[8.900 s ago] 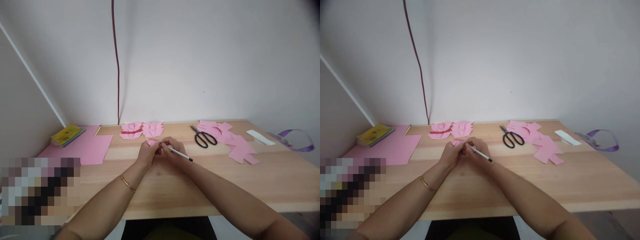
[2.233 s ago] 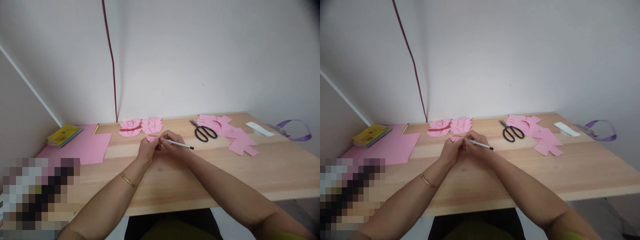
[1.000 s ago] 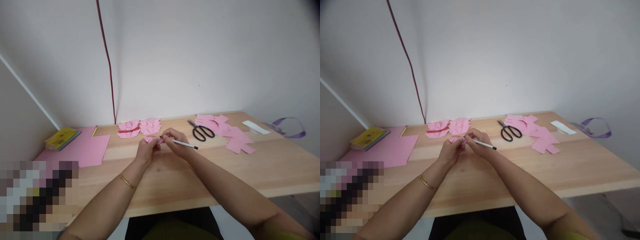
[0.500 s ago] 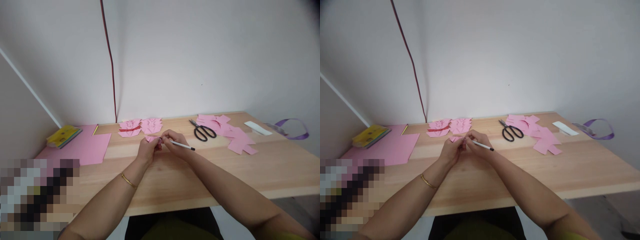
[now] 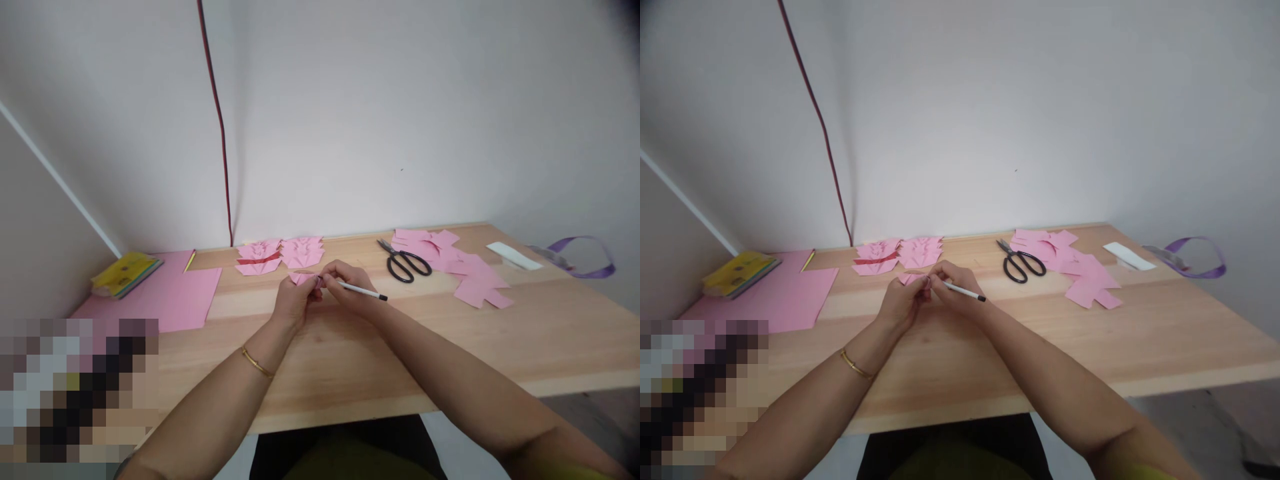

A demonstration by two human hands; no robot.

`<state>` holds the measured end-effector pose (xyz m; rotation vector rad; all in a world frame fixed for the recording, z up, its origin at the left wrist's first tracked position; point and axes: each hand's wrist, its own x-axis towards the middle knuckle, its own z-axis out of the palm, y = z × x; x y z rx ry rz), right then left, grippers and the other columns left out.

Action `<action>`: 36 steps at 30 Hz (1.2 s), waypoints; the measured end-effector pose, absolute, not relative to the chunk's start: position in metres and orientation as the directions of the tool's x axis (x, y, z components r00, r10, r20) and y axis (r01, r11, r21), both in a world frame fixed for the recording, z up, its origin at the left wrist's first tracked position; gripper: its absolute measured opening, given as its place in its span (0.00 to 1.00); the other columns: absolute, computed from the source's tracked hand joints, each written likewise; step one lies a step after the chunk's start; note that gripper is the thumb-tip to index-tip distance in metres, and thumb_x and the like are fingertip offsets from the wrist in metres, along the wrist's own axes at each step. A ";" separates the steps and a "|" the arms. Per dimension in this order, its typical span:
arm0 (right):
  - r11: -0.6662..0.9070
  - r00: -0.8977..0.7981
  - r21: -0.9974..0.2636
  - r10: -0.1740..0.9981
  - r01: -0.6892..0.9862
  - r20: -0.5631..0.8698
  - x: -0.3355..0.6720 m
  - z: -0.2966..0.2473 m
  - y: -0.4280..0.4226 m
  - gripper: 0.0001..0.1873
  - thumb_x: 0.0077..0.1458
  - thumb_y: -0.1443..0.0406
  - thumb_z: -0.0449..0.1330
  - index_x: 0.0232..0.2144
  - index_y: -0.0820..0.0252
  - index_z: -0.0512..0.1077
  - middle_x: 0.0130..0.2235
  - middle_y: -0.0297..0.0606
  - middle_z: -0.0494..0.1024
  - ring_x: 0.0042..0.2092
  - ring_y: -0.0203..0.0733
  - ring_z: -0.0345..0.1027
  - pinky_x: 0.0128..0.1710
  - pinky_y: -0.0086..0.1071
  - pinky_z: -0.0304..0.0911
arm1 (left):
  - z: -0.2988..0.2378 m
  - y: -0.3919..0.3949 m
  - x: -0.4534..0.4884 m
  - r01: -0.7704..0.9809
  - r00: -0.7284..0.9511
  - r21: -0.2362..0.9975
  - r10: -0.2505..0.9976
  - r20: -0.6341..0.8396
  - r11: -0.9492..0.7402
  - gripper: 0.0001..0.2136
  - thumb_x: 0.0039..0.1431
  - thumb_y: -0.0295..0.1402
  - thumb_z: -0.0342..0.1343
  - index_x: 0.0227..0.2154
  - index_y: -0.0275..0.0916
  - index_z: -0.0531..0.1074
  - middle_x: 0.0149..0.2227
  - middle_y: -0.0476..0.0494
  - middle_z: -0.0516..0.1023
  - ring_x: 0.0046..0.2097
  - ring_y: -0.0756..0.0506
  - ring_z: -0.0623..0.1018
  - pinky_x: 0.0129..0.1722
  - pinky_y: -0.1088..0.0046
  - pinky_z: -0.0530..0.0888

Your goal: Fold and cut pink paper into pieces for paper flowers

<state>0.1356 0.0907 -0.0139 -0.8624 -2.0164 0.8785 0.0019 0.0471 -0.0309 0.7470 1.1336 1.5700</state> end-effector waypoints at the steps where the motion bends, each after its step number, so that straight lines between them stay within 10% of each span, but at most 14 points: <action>1: 0.533 -0.485 -0.802 0.795 0.270 0.365 0.136 -0.013 0.090 0.07 0.53 0.65 0.53 0.31 0.59 0.71 0.27 0.33 0.76 0.29 0.33 0.68 0.29 0.25 0.59 | -0.030 0.047 0.002 -0.370 -0.294 0.928 0.953 -0.076 -0.040 0.07 0.40 0.30 0.62 0.21 0.33 0.70 0.18 0.49 0.69 0.21 0.52 0.68 0.21 0.76 0.65; 21: 0.522 -0.440 -0.815 0.812 0.251 0.385 0.138 -0.013 0.096 0.08 0.54 0.62 0.54 0.33 0.59 0.71 0.31 0.35 0.77 0.32 0.36 0.70 0.33 0.28 0.62 | -0.034 0.048 -0.001 -0.355 -0.298 0.934 0.952 -0.067 -0.046 0.08 0.42 0.31 0.61 0.20 0.34 0.69 0.16 0.50 0.69 0.21 0.52 0.68 0.21 0.75 0.66; 36: 0.536 -0.501 -0.309 0.844 0.786 0.191 0.216 -0.029 0.174 0.13 0.49 0.74 0.55 0.35 0.62 0.77 0.37 0.47 0.78 0.41 0.48 0.70 0.42 0.37 0.61 | -0.036 0.050 -0.002 -0.420 -0.300 0.907 0.948 -0.108 -0.030 0.10 0.40 0.30 0.63 0.24 0.34 0.68 0.18 0.52 0.69 0.21 0.53 0.69 0.23 0.76 0.68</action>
